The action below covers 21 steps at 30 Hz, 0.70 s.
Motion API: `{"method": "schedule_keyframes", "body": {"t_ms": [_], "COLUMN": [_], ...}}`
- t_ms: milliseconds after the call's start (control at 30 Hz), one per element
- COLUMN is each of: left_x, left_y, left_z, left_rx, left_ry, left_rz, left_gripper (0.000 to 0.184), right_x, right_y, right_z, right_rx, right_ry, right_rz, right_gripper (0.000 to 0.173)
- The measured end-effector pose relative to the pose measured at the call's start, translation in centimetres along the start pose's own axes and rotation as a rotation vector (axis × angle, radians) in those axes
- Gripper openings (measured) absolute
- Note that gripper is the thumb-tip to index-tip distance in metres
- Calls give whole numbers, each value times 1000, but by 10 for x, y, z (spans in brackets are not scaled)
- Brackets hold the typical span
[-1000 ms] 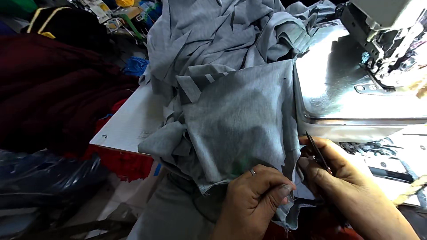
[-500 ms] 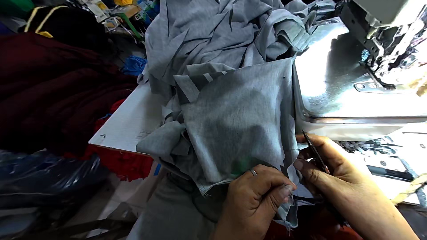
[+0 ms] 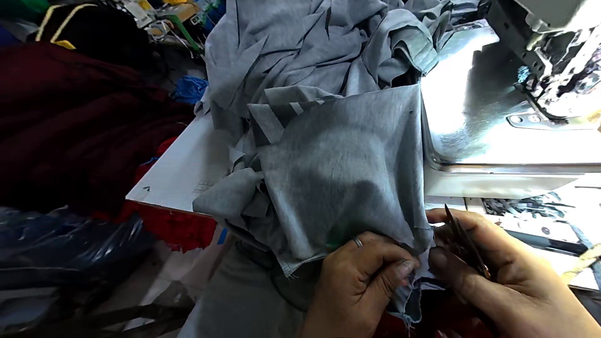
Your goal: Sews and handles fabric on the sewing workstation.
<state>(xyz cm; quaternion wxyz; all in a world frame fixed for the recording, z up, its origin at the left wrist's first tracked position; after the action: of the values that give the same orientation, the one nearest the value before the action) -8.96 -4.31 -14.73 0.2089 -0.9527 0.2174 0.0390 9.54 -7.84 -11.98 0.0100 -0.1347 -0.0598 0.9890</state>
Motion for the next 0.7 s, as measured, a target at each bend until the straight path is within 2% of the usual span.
{"method": "schedule_keyframes", "body": {"t_ms": [200,700], "left_x": [0,1], "left_y": [0,1], "left_z": [3,4], "left_rx": [19,26], "left_ry": [22,20], "left_rz": [7,-4], "left_gripper": [26,26], "right_x": [3,5], "right_y": [-2,-5], "right_z": [-9,-13], "right_rx": [74,88], "right_ry": [-14,-15], "right_rz": [-28,-48], "right_gripper": [26,25]}}
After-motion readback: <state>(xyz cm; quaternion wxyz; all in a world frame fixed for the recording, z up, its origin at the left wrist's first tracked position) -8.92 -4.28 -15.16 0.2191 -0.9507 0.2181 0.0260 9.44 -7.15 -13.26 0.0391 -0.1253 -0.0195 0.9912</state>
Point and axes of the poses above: each hand's wrist, its own y-axis away from the middle knuckle, its own x-axis out of the palm, z = x × y, the point moved 1 cm from there along -y, towards the middle knuckle, and after that the axes turned 3 degrees about y, right-handed, at the moved point
